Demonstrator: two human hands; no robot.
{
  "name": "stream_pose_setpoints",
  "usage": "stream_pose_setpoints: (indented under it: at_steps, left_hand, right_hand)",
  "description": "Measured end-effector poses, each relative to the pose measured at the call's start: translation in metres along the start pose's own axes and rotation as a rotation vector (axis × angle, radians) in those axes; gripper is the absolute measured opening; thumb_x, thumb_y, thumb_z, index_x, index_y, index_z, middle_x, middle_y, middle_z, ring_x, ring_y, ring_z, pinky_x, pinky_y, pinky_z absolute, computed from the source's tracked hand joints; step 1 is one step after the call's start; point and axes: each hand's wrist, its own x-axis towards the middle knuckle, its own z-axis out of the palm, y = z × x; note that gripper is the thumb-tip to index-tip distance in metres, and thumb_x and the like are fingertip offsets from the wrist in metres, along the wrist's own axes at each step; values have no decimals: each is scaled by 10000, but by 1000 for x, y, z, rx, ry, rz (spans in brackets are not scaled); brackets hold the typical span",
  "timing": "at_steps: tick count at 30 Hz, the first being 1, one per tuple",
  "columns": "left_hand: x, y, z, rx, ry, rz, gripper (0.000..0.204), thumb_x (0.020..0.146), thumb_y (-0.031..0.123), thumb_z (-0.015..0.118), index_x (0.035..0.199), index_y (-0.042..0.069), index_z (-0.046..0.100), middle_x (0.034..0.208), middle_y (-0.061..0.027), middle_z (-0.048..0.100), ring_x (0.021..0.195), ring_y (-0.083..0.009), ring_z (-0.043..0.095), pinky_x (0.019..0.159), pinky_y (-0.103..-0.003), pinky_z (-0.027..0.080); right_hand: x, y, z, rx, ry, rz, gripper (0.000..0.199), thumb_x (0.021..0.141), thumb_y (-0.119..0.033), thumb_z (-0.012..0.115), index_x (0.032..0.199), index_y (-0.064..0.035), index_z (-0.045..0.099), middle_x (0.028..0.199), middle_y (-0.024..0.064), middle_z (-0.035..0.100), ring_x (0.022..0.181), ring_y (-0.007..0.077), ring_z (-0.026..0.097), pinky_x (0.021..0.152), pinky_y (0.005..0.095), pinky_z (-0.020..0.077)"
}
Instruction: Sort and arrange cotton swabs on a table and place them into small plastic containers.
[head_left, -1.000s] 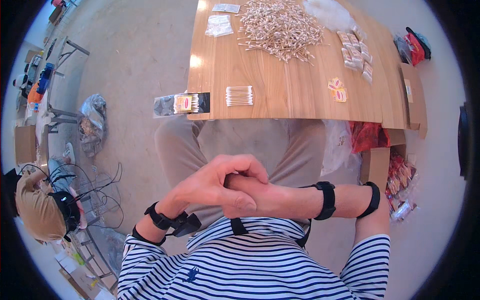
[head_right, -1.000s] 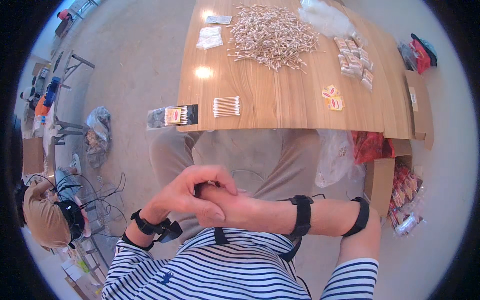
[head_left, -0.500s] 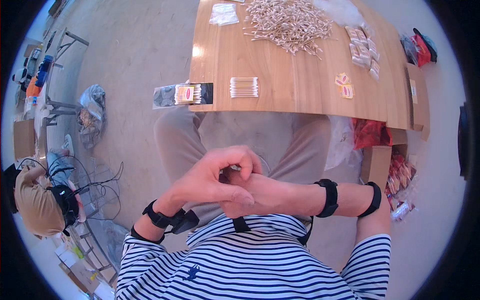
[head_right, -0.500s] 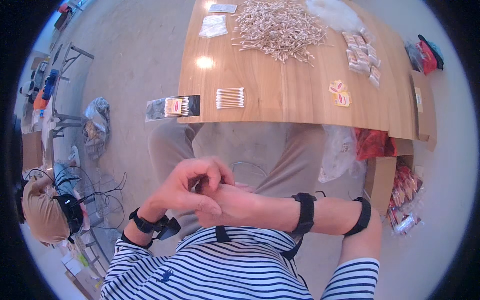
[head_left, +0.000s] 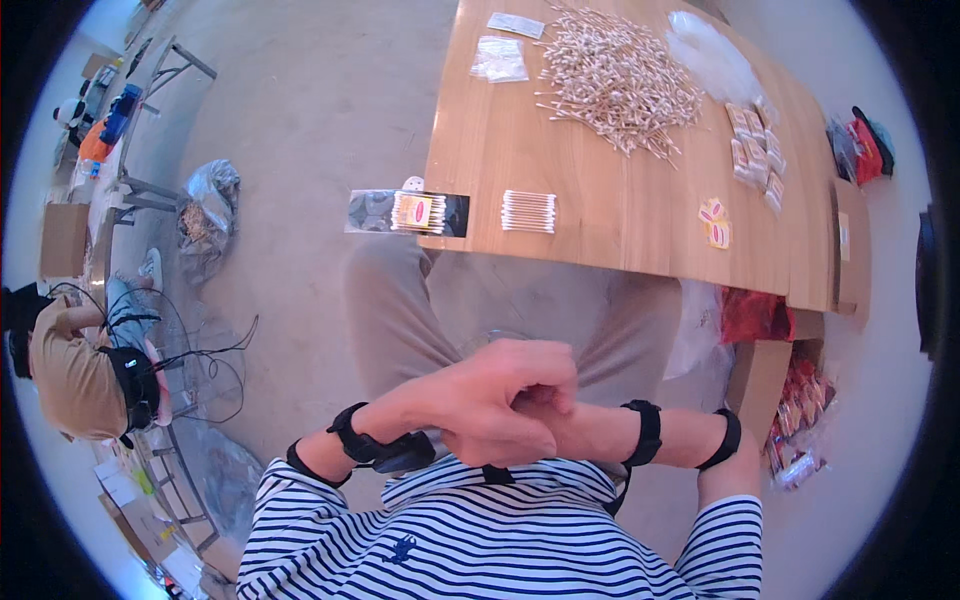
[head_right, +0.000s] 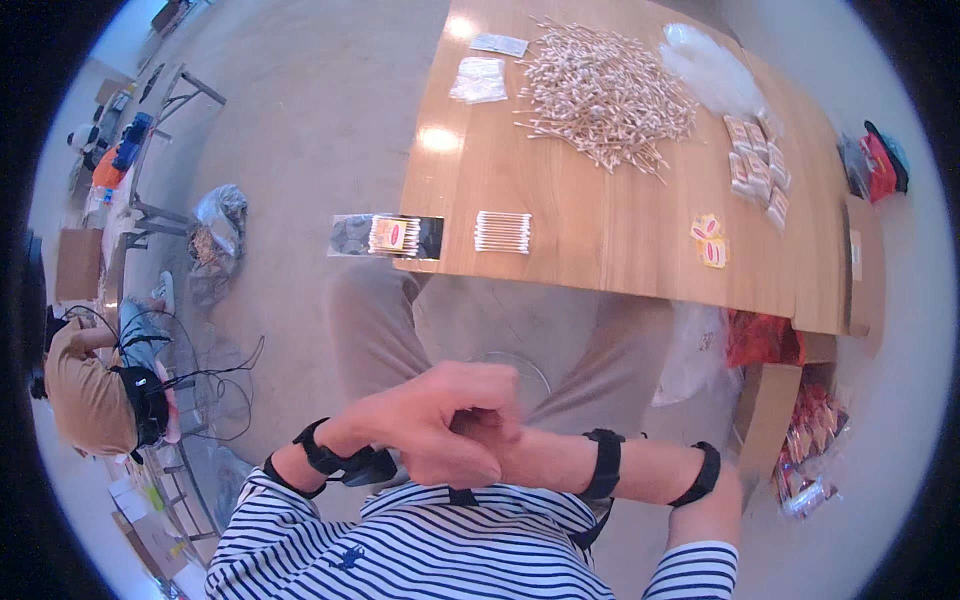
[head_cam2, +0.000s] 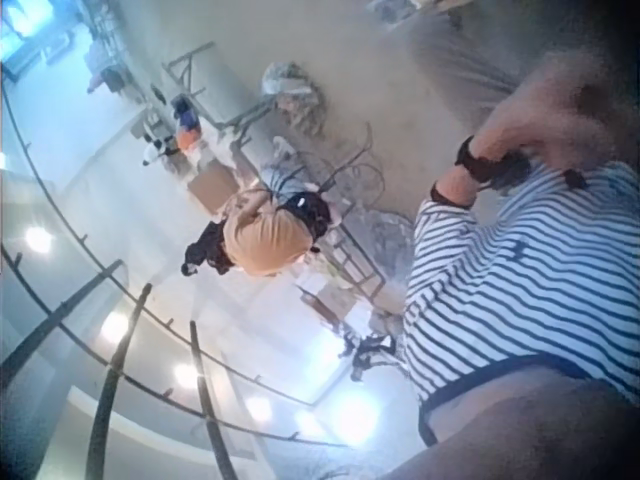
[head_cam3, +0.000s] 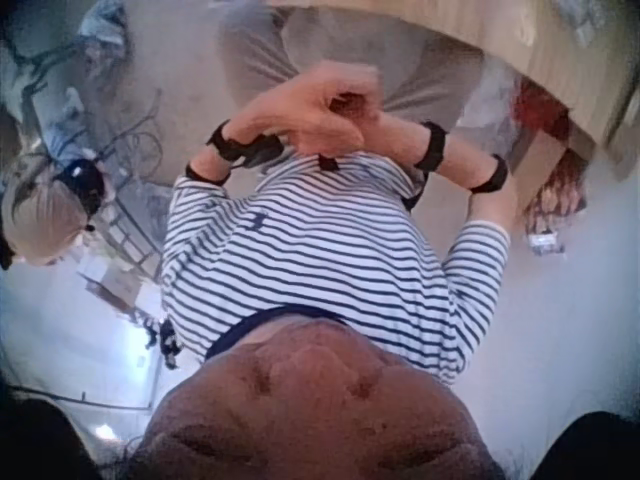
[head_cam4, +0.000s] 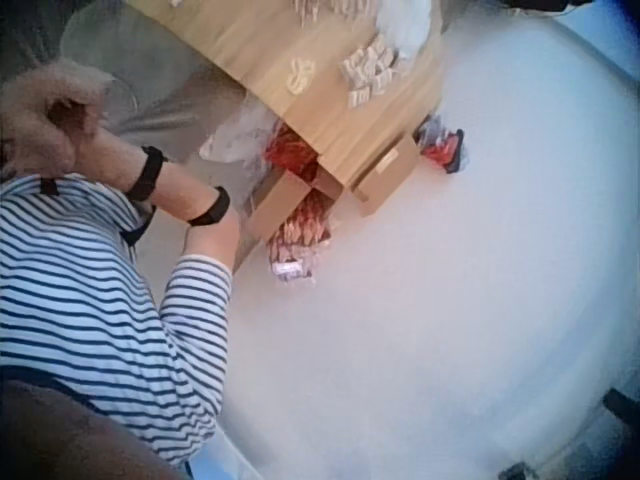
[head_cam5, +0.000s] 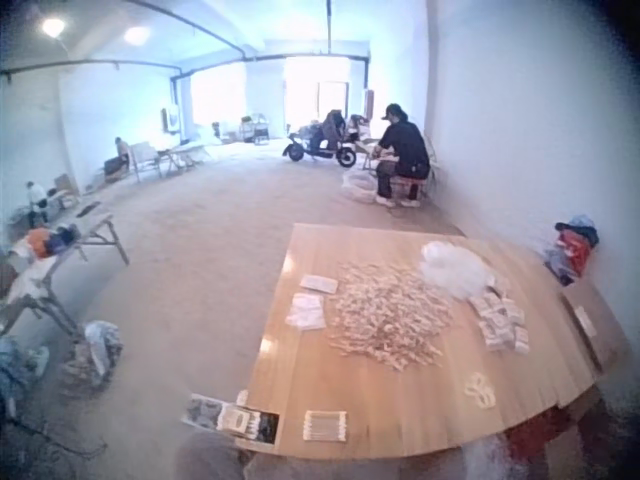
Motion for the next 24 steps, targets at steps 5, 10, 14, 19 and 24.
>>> stream_pose_setpoints:
  at_steps: [5, 10, 14, 19, 24]
  left_hand:
    - [-2, -9, -2, -71, -39, -52, 348, 702, 236, 823, 892, 27, 620, 836, -64, 570, 748, -178, 553, 637, -312, 438]
    - [-5, -14, -3, -118, -115, -217, 385, 684, 243, 839, 926, 25, 633, 851, -58, 596, 737, -143, 543, 627, -303, 442]
    - [-3, -10, -1, -175, -5, -74, 401, 718, 267, 847, 971, 22, 655, 822, -40, 575, 728, -138, 527, 639, -294, 433]
    - [-7, -14, -4, -159, -117, -243, 426, 716, 272, 841, 1001, 15, 656, 868, -48, 594, 760, -152, 541, 665, -304, 456]
    - [-6, -12, -3, -181, 10, -99, 374, 723, 251, 836, 969, 29, 663, 853, -44, 591, 762, -117, 532, 655, -291, 444]
  right_hand:
    - [9, 2, -3, -33, 27, -28, 266, 922, -183, 606, 1170, -87, 596, 1067, 39, 588, 1018, 150, 581, 849, 343, 510]
    - [7, 17, -1, 104, -40, 107, 274, 923, -176, 605, 1182, -90, 594, 1074, 43, 592, 1027, 146, 584, 861, 335, 510]
    - [6, 11, -6, 370, -14, 224, 332, 928, -143, 562, 1252, -78, 590, 1140, 77, 607, 1112, 151, 594, 917, 343, 505]
    - [20, -9, -25, 172, -222, 197, 285, 902, -130, 583, 1178, -82, 631, 1064, 74, 632, 1049, 152, 619, 880, 335, 513]
    - [21, -26, -34, -117, -50, 226, 315, 854, -131, 646, 1159, -56, 632, 1061, 94, 642, 1041, 176, 626, 869, 358, 518]
